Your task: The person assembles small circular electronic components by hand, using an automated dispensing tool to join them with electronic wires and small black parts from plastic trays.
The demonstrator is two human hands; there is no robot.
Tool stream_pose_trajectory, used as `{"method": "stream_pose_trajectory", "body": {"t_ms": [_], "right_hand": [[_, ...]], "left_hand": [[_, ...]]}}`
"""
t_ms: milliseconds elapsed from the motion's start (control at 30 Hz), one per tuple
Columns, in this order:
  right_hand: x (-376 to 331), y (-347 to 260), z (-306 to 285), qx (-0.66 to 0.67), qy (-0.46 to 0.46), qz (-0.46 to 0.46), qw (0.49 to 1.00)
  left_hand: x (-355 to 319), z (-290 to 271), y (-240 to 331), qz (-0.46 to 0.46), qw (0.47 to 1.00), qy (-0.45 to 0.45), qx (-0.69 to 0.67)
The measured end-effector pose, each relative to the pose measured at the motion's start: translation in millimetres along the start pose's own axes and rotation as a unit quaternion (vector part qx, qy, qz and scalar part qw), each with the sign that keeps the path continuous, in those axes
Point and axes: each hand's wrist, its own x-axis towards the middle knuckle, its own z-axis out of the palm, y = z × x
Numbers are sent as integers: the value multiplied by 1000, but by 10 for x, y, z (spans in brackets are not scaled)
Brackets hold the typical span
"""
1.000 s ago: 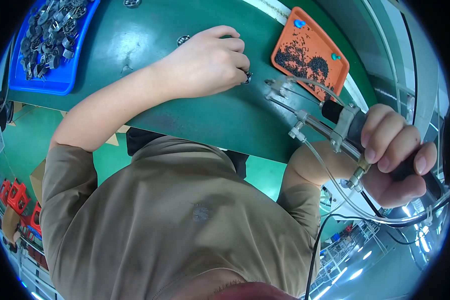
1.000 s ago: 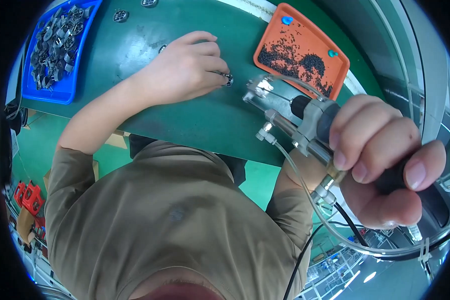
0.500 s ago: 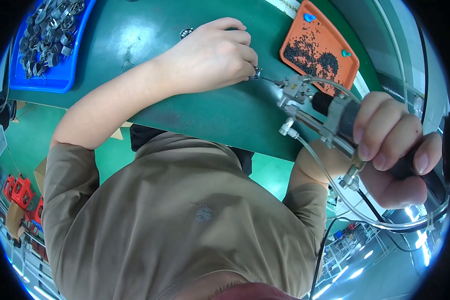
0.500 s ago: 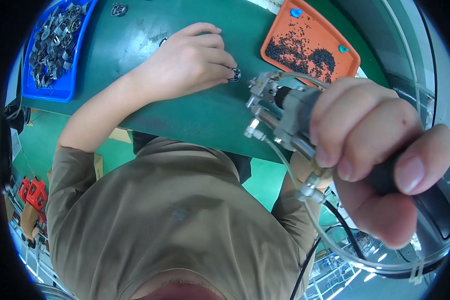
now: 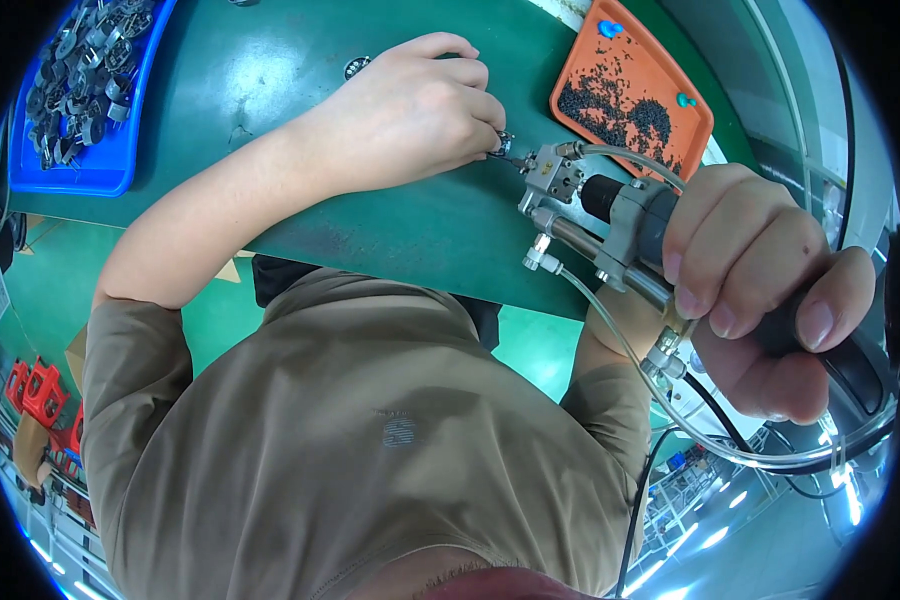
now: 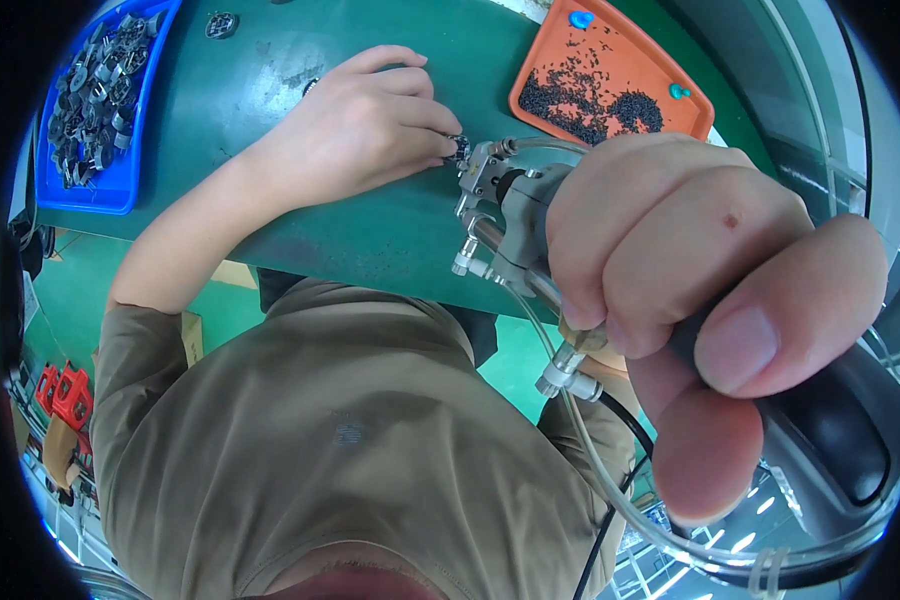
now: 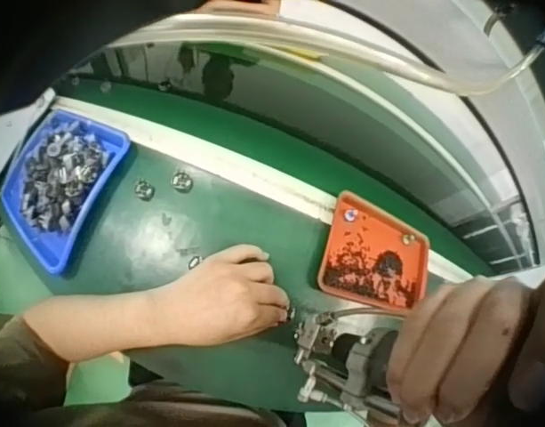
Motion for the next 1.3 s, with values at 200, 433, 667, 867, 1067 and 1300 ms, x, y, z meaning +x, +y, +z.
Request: {"method": "stream_pose_trajectory", "body": {"t_ms": [200,433,667,867,1067,1300], "right_hand": [[4,23,-58,-9,-7,37,999],[20,31,230,-17,151,34,988],[125,15,504,-5,259,-51,965],[-184,-399,272,-39,305,-162,938],[-217,-286,119,-56,235,-121,963],[-220,-247,105,-46,265,-150,951]], "left_hand": [[4,-21,-56,4,1000,-12,5],[44,-7,33,17,998,-25,48],[-27,-127,42,38,998,11,56],[-301,-945,-178,-47,950,153,267],[-1478,-1977,-744,-329,861,149,358],[-585,-2039,-1707,-242,919,84,300]]}}
